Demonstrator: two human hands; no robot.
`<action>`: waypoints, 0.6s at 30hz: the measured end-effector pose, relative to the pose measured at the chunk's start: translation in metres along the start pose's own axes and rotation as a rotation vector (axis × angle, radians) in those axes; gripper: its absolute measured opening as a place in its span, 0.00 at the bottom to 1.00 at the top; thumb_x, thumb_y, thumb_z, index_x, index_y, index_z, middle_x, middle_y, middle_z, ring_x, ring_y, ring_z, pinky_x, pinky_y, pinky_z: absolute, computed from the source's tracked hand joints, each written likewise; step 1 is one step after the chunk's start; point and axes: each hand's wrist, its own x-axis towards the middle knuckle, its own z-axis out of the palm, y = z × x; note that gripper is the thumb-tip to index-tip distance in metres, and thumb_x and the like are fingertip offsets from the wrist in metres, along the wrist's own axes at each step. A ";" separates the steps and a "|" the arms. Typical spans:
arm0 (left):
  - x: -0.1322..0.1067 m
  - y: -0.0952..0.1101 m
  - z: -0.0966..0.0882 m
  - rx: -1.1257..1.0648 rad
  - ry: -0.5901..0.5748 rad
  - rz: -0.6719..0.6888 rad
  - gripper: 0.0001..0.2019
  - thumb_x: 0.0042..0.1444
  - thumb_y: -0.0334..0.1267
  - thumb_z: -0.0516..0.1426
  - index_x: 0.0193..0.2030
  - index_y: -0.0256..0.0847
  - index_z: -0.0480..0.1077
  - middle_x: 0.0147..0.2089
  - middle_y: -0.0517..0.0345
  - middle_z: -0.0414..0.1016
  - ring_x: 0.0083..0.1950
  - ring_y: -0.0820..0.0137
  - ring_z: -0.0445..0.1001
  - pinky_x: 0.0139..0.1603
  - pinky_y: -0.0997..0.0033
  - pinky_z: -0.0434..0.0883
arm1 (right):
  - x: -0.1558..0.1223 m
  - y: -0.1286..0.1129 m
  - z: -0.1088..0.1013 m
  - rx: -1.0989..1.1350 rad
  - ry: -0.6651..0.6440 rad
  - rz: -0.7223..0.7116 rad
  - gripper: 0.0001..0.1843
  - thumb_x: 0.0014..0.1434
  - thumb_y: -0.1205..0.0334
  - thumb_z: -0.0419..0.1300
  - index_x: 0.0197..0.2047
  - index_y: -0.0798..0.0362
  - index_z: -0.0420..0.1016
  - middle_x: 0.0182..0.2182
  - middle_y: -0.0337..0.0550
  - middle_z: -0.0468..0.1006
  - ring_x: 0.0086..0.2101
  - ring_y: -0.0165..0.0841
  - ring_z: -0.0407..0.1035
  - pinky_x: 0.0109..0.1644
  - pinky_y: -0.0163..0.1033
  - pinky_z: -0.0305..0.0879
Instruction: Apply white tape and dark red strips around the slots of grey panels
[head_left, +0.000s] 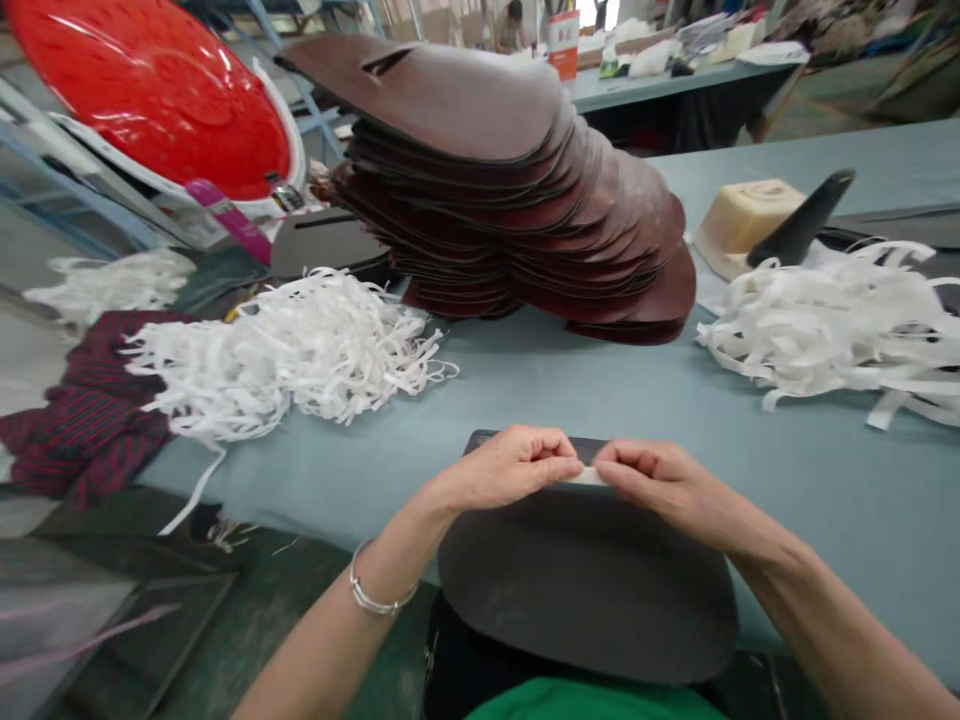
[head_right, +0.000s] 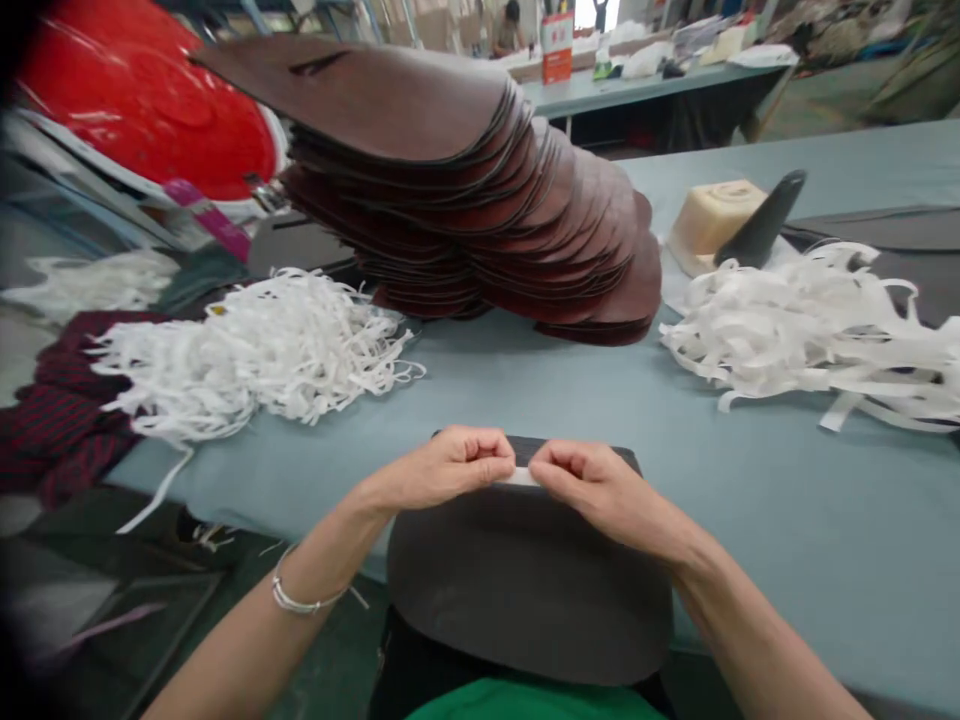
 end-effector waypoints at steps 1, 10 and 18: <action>-0.007 -0.007 -0.004 0.037 -0.009 -0.032 0.15 0.57 0.49 0.52 0.34 0.38 0.67 0.25 0.64 0.59 0.26 0.77 0.55 0.26 0.77 0.54 | -0.002 0.005 0.000 -0.030 -0.058 0.029 0.19 0.62 0.46 0.50 0.33 0.53 0.71 0.22 0.35 0.67 0.23 0.25 0.58 0.25 0.31 0.53; -0.065 -0.054 -0.003 0.018 0.049 -0.209 0.12 0.57 0.44 0.52 0.39 0.39 0.71 0.29 0.61 0.70 0.30 0.75 0.64 0.31 0.77 0.60 | -0.038 0.059 0.001 -0.425 0.107 0.234 0.19 0.57 0.43 0.52 0.27 0.48 0.72 0.21 0.39 0.72 0.23 0.32 0.65 0.27 0.35 0.59; -0.074 -0.073 -0.008 -0.001 0.509 -0.292 0.13 0.55 0.46 0.53 0.35 0.38 0.71 0.28 0.61 0.71 0.26 0.76 0.62 0.26 0.77 0.56 | -0.045 0.085 -0.006 -0.190 0.312 0.241 0.17 0.52 0.45 0.59 0.38 0.46 0.76 0.29 0.40 0.77 0.30 0.35 0.70 0.31 0.34 0.63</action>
